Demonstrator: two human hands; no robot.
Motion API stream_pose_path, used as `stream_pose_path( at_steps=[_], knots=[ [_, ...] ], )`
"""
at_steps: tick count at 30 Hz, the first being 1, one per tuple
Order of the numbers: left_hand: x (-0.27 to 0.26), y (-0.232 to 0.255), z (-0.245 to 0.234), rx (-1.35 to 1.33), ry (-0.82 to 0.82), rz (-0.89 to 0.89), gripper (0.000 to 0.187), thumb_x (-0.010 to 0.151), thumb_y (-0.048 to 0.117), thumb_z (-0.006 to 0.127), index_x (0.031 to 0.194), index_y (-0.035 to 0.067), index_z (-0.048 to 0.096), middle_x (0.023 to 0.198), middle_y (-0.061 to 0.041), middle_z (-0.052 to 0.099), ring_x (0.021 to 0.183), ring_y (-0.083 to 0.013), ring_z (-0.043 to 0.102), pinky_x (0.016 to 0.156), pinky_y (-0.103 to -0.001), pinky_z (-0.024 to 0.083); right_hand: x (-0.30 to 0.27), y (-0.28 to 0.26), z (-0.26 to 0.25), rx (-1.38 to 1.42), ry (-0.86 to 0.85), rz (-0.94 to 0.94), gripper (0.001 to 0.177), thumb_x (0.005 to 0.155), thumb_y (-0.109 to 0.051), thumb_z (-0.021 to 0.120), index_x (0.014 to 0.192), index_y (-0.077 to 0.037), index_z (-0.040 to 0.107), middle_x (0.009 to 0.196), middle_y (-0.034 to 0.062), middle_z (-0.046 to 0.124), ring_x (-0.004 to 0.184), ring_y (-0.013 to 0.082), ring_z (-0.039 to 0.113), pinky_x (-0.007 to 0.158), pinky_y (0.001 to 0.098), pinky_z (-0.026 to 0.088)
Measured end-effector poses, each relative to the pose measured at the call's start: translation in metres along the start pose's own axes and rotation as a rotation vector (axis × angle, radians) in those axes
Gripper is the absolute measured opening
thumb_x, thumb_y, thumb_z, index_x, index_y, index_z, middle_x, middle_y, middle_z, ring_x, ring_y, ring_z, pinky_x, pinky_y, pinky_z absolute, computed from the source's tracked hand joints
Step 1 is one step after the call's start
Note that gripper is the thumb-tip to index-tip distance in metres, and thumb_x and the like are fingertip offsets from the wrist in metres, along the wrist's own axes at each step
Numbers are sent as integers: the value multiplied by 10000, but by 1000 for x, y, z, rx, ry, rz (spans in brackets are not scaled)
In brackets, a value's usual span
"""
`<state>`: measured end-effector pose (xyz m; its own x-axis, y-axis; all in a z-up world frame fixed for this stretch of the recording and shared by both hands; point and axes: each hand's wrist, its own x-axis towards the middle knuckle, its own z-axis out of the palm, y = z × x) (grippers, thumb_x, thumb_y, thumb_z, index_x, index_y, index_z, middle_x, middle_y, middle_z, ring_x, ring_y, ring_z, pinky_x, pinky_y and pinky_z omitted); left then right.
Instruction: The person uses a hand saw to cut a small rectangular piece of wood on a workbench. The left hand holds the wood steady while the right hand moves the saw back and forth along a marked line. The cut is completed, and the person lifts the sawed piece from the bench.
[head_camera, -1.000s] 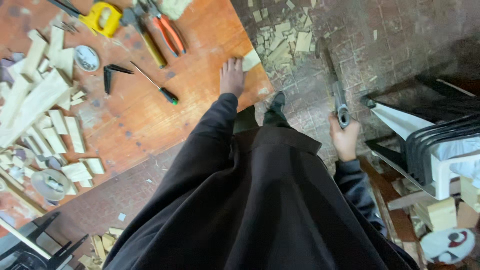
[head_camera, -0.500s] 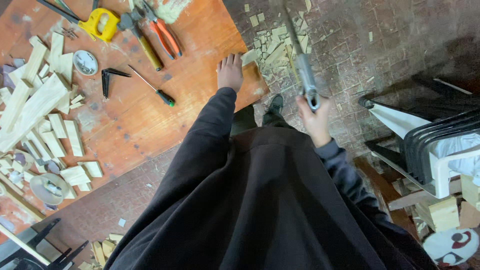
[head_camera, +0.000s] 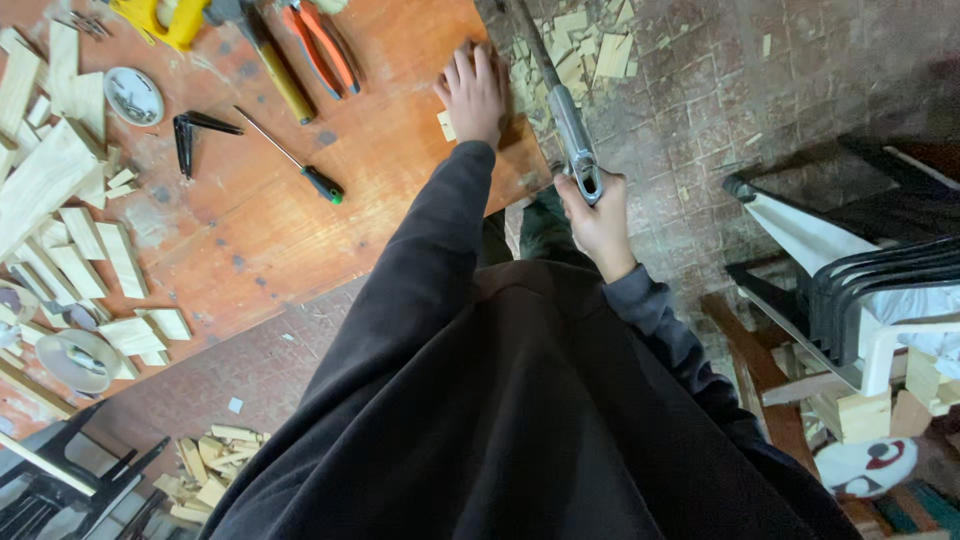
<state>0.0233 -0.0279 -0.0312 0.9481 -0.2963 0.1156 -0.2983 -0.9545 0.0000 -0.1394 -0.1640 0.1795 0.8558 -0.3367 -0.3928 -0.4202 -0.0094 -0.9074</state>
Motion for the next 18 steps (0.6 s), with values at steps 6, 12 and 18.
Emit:
stream_pose_path(
  at_steps=[6,12,18],
  knots=[
    [9,15,-9,-33,164,-111,383,1007,492,508,1141,152,623,1307,-120,619,1129,-309,622,986,-524,424,6,12,6,16,14,57,389,999,-220,673,667,-145,485,551,-42,462,515,70,423,538,279,346],
    [13,17,-20,-6,-5,-169,502,1047,515,526,1460,232,562,1570,-59,456,1495,-217,391,1220,-519,329,10,3,16,51,6,63,442,1005,-227,658,628,-121,453,517,-12,450,464,88,429,485,284,374],
    [16,17,-25,7,-151,-222,607,1060,583,481,1553,231,463,1636,-38,370,1548,-242,254,1292,-588,154,16,12,19,142,-26,114,313,1001,-168,659,739,-96,504,578,-38,382,502,62,353,462,277,282]
  ],
)
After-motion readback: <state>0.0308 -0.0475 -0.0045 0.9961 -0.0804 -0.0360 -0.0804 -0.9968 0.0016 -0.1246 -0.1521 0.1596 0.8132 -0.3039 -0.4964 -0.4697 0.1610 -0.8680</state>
